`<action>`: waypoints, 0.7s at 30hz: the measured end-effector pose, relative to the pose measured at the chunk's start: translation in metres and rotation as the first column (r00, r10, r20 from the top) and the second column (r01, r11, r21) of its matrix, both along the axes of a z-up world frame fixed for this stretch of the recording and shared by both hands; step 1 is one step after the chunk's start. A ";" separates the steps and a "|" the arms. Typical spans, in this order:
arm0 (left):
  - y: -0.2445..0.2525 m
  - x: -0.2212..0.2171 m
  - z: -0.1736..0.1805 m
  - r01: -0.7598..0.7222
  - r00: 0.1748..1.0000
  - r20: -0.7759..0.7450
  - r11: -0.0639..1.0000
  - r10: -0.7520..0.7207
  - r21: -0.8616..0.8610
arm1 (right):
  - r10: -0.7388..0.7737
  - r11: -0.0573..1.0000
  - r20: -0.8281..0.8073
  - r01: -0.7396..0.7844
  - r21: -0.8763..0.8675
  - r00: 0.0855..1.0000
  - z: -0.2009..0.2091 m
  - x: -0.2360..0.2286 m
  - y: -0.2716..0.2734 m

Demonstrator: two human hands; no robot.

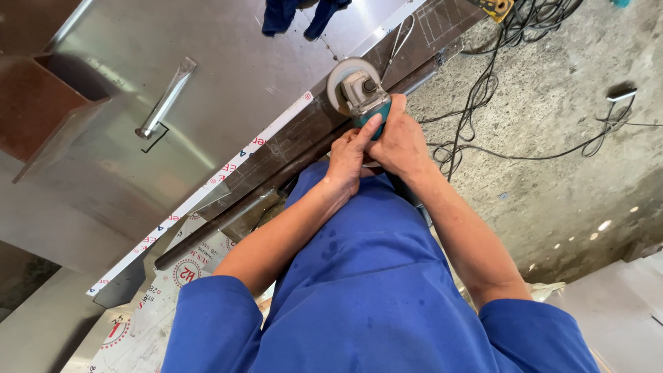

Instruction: The recorder welds and grinds a stainless steel fabrication piece.

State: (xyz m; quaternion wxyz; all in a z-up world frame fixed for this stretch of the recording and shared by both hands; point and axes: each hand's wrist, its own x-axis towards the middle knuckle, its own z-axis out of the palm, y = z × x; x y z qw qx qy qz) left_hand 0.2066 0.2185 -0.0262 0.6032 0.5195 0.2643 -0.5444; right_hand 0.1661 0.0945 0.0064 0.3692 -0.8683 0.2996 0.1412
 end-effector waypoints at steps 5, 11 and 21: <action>-0.007 -0.002 -0.012 0.071 0.993 -0.092 0.995 -0.077 -0.067 | -0.033 0.996 -0.020 0.031 -0.078 0.999 0.005 -0.004 -0.003; -0.018 0.004 -0.019 -0.059 0.984 -0.175 0.964 0.013 -0.260 | -0.019 0.981 0.033 0.025 -0.194 0.999 0.000 -0.001 -0.011; -0.018 0.002 -0.027 -0.105 0.987 -0.143 0.965 0.072 -0.240 | 0.045 0.980 0.012 -0.042 -0.192 0.999 -0.006 0.005 -0.014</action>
